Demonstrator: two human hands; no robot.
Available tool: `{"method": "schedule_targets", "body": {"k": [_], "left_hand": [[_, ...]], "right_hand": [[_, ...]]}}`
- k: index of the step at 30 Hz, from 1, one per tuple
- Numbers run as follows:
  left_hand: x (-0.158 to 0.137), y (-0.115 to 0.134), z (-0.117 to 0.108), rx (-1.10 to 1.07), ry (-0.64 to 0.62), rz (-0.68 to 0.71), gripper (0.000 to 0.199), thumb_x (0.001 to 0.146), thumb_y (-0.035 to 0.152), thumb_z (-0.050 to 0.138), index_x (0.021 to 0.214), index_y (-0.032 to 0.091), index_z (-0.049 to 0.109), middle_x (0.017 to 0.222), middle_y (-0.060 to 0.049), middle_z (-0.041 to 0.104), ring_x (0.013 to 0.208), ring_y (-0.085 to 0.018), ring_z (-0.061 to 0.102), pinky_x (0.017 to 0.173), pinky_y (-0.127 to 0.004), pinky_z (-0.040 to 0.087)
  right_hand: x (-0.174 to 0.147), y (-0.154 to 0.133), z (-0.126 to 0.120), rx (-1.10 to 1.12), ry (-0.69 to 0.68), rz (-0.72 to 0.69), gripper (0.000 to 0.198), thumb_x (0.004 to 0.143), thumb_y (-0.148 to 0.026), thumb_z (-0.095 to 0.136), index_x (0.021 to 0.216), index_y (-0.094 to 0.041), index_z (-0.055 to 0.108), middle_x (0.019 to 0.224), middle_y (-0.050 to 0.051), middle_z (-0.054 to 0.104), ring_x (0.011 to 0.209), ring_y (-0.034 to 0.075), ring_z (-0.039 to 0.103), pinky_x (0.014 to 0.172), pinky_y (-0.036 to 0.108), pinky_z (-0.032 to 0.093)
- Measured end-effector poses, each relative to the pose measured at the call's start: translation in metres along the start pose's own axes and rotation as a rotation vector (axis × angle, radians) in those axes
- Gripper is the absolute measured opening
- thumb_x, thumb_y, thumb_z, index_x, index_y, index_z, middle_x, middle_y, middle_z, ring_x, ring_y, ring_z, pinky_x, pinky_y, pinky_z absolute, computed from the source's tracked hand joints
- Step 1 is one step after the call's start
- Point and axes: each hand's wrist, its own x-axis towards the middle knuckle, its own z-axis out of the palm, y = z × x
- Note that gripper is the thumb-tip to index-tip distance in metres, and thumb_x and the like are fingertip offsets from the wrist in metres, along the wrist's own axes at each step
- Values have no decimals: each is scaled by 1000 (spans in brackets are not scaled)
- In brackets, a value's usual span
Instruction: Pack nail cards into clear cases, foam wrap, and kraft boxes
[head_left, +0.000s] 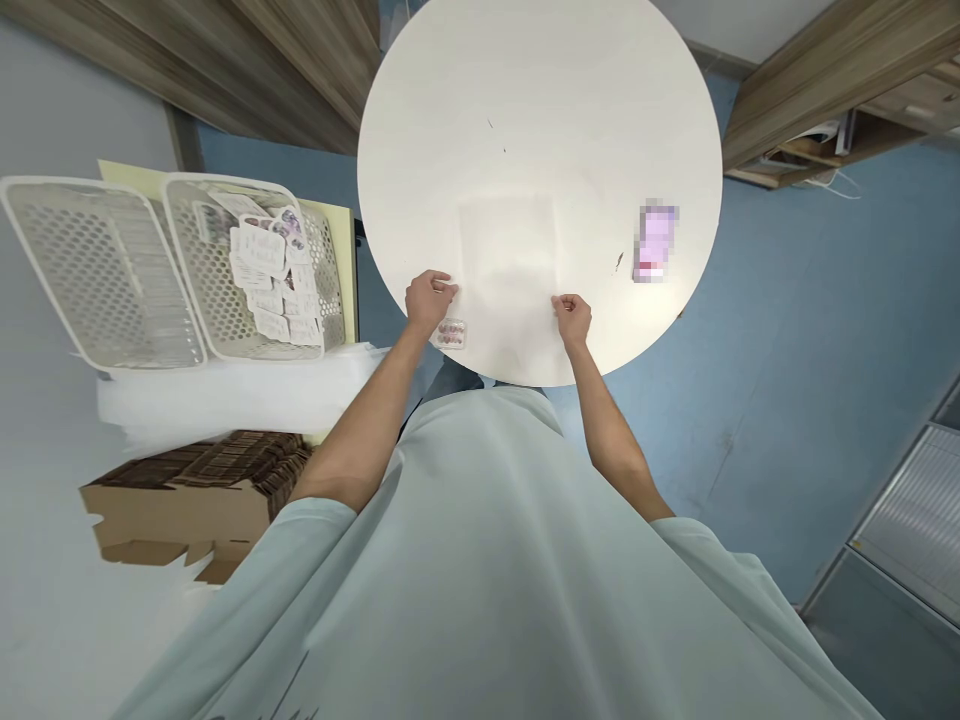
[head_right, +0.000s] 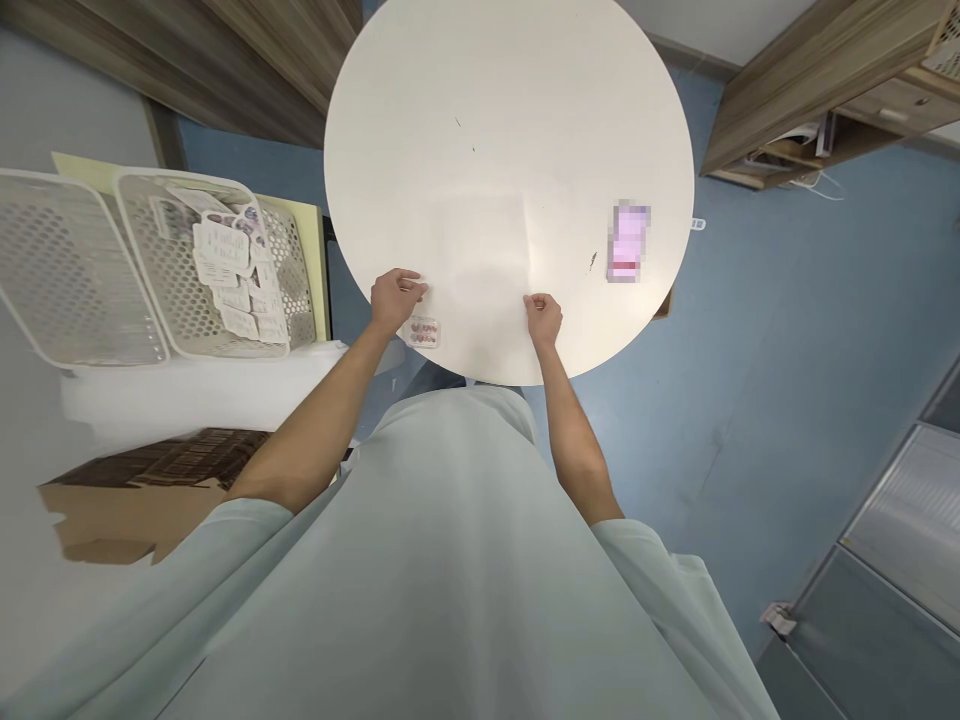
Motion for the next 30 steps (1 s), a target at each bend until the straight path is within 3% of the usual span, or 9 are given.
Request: {"method": "schedule_targets", "body": {"k": [2,5,9,13,16,20,25,30], "left_hand": [[-11,-13,-5,117,2,106,21,89,23,80,109,23,73,107,-8,77,108,-30,72,104,-43,54],[-31,-38,-10,243,-134,283,31,83,26,84,113,23,74,137,-15,72,135,-39,62,119,-52,49],[-49,-68,-14,273,-237,354,40,72,23,91,108,26,73,142,-16,67,147,-47,52,125,-60,41],[-52,-81,-15,172,-282,354,44,71,32,97,107,26,72,137,-14,66,148,-45,48,128,-60,37],[-52,-78,-12,164,-280,349,52,76,41,97,117,22,71,138,-14,64,145,-43,46,131,-62,36],[-52,-59,1,290,-241,395,68,80,35,92,141,21,65,159,-21,57,152,-48,45,128,-65,42],[-45,-30,37,378,-290,517,81,84,44,91,154,17,61,165,-25,54,153,-50,47,127,-64,45],[-31,-19,73,527,-359,609,81,93,58,86,158,17,59,165,-26,55,151,-49,50,124,-62,48]], "right_hand": [[1,2,-1,-11,4,-11,21,96,-44,73,93,-25,66,103,6,79,93,21,71,98,38,59],[1,3,-2,-26,24,-24,20,97,-44,72,95,-24,67,104,7,80,93,22,71,98,38,58],[3,4,-3,-66,63,-27,21,98,-45,72,102,-24,69,104,7,79,97,24,72,99,39,58],[0,8,-7,-90,84,-24,24,96,-39,75,113,-24,68,105,6,79,97,24,72,99,40,57],[-11,15,-11,-118,68,-25,33,94,-38,78,122,-24,66,108,5,78,96,23,72,99,40,57],[-30,30,-13,-148,61,-15,40,92,-37,80,127,-24,65,112,6,77,95,22,72,97,39,57],[-47,46,-14,-132,91,4,37,94,-36,76,127,-23,66,112,6,78,93,21,72,95,37,57],[-54,53,-17,-122,85,26,29,98,-36,73,122,-21,71,109,7,81,95,22,74,95,36,58]]}}
